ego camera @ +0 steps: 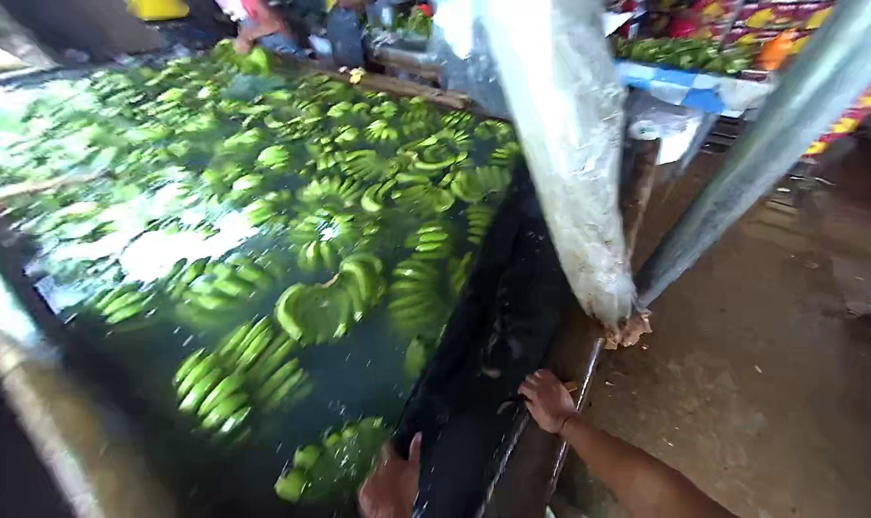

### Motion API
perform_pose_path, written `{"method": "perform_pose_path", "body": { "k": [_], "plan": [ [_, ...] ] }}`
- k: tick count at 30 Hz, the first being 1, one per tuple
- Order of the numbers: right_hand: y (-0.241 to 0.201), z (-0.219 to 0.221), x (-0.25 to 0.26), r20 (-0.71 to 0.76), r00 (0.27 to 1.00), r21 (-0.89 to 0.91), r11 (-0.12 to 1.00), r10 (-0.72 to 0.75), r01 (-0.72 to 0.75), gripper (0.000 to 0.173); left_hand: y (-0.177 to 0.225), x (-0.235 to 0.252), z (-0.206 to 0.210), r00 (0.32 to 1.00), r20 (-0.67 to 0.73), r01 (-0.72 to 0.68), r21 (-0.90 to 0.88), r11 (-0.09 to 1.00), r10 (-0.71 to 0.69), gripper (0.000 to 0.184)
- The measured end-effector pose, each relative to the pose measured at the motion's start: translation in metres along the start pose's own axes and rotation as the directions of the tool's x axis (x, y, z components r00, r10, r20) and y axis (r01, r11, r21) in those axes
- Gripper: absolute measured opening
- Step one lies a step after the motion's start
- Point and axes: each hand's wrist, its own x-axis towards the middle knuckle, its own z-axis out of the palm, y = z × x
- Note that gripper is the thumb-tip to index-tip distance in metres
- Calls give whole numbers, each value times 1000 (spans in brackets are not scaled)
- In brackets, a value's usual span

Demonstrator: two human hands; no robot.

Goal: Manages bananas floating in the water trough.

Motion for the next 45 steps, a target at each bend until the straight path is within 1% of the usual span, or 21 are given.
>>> {"method": "perform_pose_path", "body": {
  "k": [1, 2, 3, 4, 5, 7, 10, 12, 13, 14, 16, 18, 20, 22, 25, 27, 29, 35, 38, 43, 45],
  "plan": [
    [10, 33, -14, 168, 983, 55, 995, 70, -80, 34, 2, -5, -1, 997, 69, 37, 11, 999, -38, 81],
    [12, 47, -15, 394, 904, 44, 980, 163, -196, 32, 3, -8, -1, 990, 121, 66, 12, 998, -67, 82],
    [12, 51, -8, 528, 819, 5, 964, 224, -267, 32, 5, -8, -2, 985, 150, 90, -1, 996, -89, 84],
    [10, 52, -2, 588, 767, -30, 954, 258, -298, 33, 4, -7, -4, 981, 168, 103, -14, 995, -99, 84],
    [8, 53, -1, 590, 762, -55, 955, 266, -291, 32, 2, -8, -6, 978, 184, 104, -26, 994, -98, 85],
    [7, 56, -7, 533, 812, -64, 969, 236, -240, 28, -3, -11, -10, 973, 216, 98, -73, 993, -80, 85],
    [8, 59, -9, 514, 827, -88, 973, 228, -214, 28, -17, -9, -7, 983, 181, 20, -219, 976, 21, 74],
    [8, 62, -12, 487, 847, -67, 976, 212, -206, 27, -30, -22, 1, 993, 59, -79, -293, 953, 100, 70],
    [6, 60, -9, 479, 853, -43, 977, 205, -211, 27, -38, -32, 4, 992, -29, -123, -287, 950, 120, 67],
    [3, 53, -3, 486, 851, -15, 976, 198, -218, 27, -47, -44, 6, 984, -130, -156, -279, 948, 124, 64],
    [-5, 38, 11, 544, 813, 10, 967, 207, -253, 29, -70, -72, 10, 947, -310, -180, -285, 941, 87, 60],
    [-3, 43, 2, 525, 825, 8, 968, 208, -250, 29, -96, -105, 15, 940, -339, -73, -310, 948, -38, 62],
    [0, 50, -13, 516, 832, 1, 971, 204, -238, 30, -123, -137, 21, 934, -300, 100, -299, 949, -193, 67],
    [-2, 51, -12, 498, 844, 6, 973, 198, -231, 30, -143, -159, 30, 904, -276, 248, -281, 927, -326, 74],
    [-4, 52, -8, 478, 858, 3, 976, 190, -219, 30, -162, -180, 69, 871, -232, 373, -262, 890, -433, 81],
    [-6, 53, -11, 475, 857, -7, 975, 197, -220, 31, -168, -187, 92, 858, -251, 395, -236, 888, -448, 83],
    [-5, 52, -13, 463, 860, -20, 973, 214, -231, 30, -169, -184, 101, 847, -293, 389, -228, 893, -444, 82],
    [2, 60, -12, 482, 857, -17, 980, 180, -196, 32, -166, -185, 94, 833, -285, 424, -222, 878, -474, 77],
    [-5, 51, -12, 490, 846, -14, 972, 211, -235, 31, -166, -183, 97, 828, -278, 446, -201, 872, -487, 79],
    [-8, 43, -15, 445, 884, 56, 981, 144, -188, 27, -165, -184, 102, 820, -323, 444, -160, 882, -472, 78],
    [-10, 40, -13, 439, 888, 65, 981, 138, -185, 26, -165, -184, 103, 823, -301, 458, -146, 877, -481, 77]
  ]
}}
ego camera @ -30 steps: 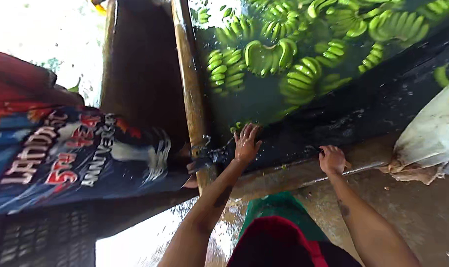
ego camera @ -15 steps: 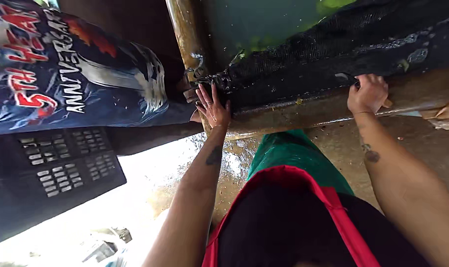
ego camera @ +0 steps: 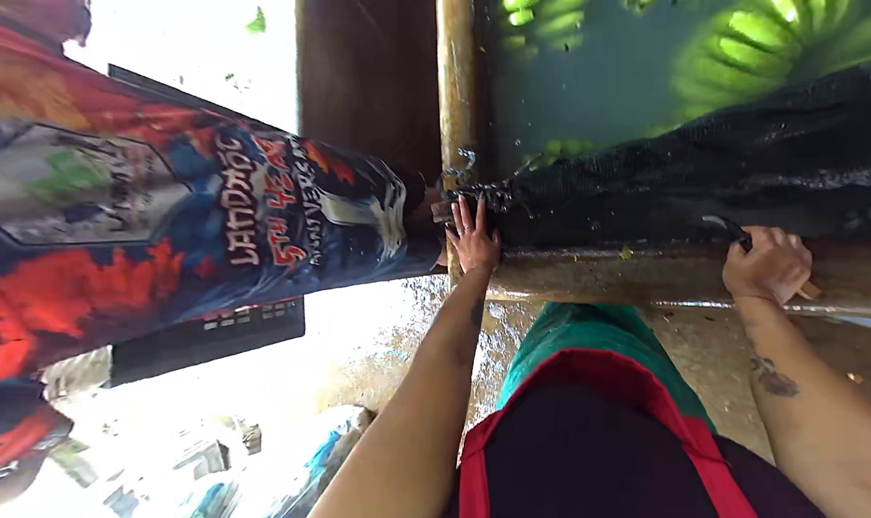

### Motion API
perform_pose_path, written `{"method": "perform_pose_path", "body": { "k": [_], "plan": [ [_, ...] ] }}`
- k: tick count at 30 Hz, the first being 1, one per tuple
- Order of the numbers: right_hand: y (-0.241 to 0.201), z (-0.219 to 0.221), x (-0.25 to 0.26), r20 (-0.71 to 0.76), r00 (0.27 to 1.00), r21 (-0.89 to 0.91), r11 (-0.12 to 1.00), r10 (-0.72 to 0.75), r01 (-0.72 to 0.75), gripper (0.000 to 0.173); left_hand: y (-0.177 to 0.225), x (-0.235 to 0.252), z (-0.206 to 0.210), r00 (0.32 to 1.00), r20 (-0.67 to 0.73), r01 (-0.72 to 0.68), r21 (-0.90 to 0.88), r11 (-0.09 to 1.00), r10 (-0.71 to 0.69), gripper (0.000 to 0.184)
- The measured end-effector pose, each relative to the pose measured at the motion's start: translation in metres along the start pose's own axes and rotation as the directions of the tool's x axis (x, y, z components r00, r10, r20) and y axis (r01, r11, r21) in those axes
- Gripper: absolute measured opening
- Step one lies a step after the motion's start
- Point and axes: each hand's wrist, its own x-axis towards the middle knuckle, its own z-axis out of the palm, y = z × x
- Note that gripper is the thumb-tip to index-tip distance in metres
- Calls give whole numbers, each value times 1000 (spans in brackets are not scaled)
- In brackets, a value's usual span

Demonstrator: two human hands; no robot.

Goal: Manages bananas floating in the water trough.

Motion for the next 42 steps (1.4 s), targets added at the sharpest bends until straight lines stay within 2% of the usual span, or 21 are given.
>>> {"method": "perform_pose_path", "body": {
  "k": [6, 9, 12, 14, 15, 17, 18, 19, 20, 21, 23, 24, 26, 28, 29, 31, 34, 37, 38, 40, 42],
  "plan": [
    [-6, -7, 2, 18, 999, 12, 999, 30, -30, 26, 1, 4, -1, 997, 69, 31, -11, 999, -31, 76],
    [0, 0, 1, 16, 1000, -3, 1000, 14, -14, 28, -2, 5, -5, 996, 91, 0, -36, 999, 3, 84],
    [10, -7, -2, 27, 996, 104, 992, -82, 79, 27, -6, -13, -39, 984, 117, -103, -228, 968, 132, 91],
    [14, -32, -31, 40, 977, 328, 926, -210, 185, 26, -20, -66, -89, 921, 225, -159, -529, 834, 318, 81],
    [11, -52, -53, 96, 960, 464, 865, -262, 190, 27, -30, -98, -116, 852, 293, -113, -706, 699, 433, 76],
    [1, -88, -108, 261, 883, 790, 613, -390, 37, 26, -59, -165, -143, 697, 271, 37, -938, 344, 664, 70],
    [-3, -99, -134, 334, 809, 880, 469, -484, -83, 28, -79, -193, -137, 630, 199, 69, -977, 201, 750, 62],
    [-6, -102, -158, 367, 733, 915, 366, -572, -172, 36, -94, -216, -130, 605, 131, 67, -991, 113, 785, 58],
    [-9, -101, -177, 360, 688, 930, 301, -630, -211, 42, -96, -230, -133, 619, 95, 84, -995, 56, 780, 57],
    [-13, -98, -191, 334, 677, 942, 249, -656, -223, 44, -85, -235, -154, 650, 156, 156, -985, 70, 744, 54],
    [-22, -93, -203, 260, 743, 965, 183, -617, -187, 40, -56, -229, -189, 708, 204, 191, -977, 95, 676, 46],
    [-27, -94, -204, 215, 775, 974, 186, -595, -127, 38, -51, -226, -188, 723, 135, 125, -990, 65, 677, 42],
    [-37, -98, -204, 113, 788, 977, 210, -605, 22, 39, -42, -219, -182, 763, -28, -16, -1000, -25, 645, 34],
    [-44, -99, -204, 41, 775, 972, 206, -631, 117, 38, -27, -214, -195, 836, -16, 2, -999, -34, 548, 28],
    [-47, -97, -204, 5, 767, 971, 187, -641, 150, 36, -21, -209, -202, 850, -20, -6, -1000, -28, 526, 28],
    [-54, -102, -200, -50, 755, 965, 163, -653, 205, 31, -11, -195, -204, 855, -108, -117, -993, -14, 508, 30],
    [-74, -128, -197, -75, 714, 939, 191, -696, 285, 28, 0, -171, -203, 811, -249, -266, -963, -45, 530, 33],
    [-97, -147, -197, -146, 725, 913, 189, -673, 360, 24, 8, -159, -209, 786, -281, -245, -959, -141, 550, 37],
    [-94, -143, -191, -173, 700, 913, 153, -693, 378, 22, 9, -157, -208, 778, -287, -236, -958, -163, 560, 38],
    [-77, -131, -180, -202, 677, 919, 102, -708, 382, 21, 10, -152, -209, 777, -264, -204, -965, -167, 572, 36],
    [-52, -124, -174, -280, 696, 880, 113, -661, 461, 21, 14, -146, -215, 774, -192, -148, -981, -123, 603, 36]
  ]
}}
